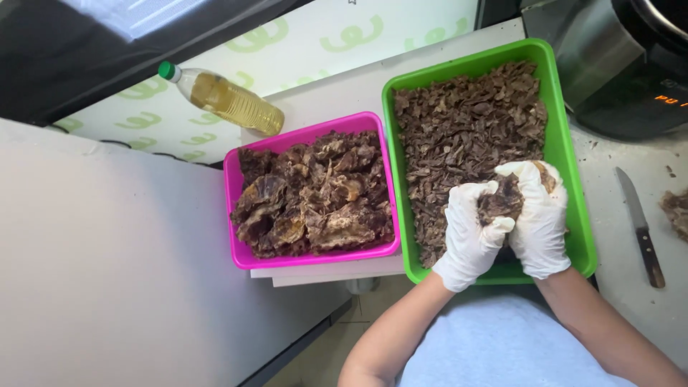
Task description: Manually shredding and sorting cooked meat from one container into another while wearing gloves.
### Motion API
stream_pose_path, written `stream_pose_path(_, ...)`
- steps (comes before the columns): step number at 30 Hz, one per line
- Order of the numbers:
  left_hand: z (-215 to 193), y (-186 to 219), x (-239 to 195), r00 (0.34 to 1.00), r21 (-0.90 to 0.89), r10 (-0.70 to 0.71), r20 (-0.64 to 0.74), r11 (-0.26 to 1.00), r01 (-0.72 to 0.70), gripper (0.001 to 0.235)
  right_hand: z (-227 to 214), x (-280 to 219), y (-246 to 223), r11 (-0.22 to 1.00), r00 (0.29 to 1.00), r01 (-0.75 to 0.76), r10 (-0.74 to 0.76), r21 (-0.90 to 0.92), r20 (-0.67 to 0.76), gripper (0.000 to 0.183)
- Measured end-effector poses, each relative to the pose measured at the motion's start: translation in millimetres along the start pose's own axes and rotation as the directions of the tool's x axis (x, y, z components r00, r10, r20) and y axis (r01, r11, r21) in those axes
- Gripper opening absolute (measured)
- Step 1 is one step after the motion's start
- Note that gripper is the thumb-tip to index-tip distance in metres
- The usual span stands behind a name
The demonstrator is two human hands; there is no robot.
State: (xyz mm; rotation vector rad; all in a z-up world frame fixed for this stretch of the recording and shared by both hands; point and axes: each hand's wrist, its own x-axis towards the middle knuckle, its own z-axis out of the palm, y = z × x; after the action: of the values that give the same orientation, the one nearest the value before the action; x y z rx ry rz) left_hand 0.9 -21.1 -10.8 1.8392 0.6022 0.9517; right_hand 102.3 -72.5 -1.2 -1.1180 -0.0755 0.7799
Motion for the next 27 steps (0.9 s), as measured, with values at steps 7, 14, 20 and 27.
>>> stream_pose_path(7,14,-23,3,0.994,0.042,-0.080,0.068,0.996,0.078,0.038,-10,5,22,0.760,0.865,0.502,-0.438,-0.413,0.246,0.019)
stream_pose_path(14,23,-14,22,0.974,-0.153,-0.228,0.009,0.962,0.227,0.021,-6,12,29,0.942,0.946,0.324,-0.322,-0.090,0.039,0.005)
stream_pose_path(20,40,-49,20,0.958,-0.285,-0.286,-0.035,0.921,0.265,0.026,0,30,25,0.989,0.986,0.137,-0.131,0.052,-0.107,0.013)
stream_pose_path(27,13,-33,43,0.772,-0.694,-0.583,0.253,0.446,0.565,0.035,9,18,2,0.999,0.999,0.044,-0.044,-0.019,0.002,0.026)
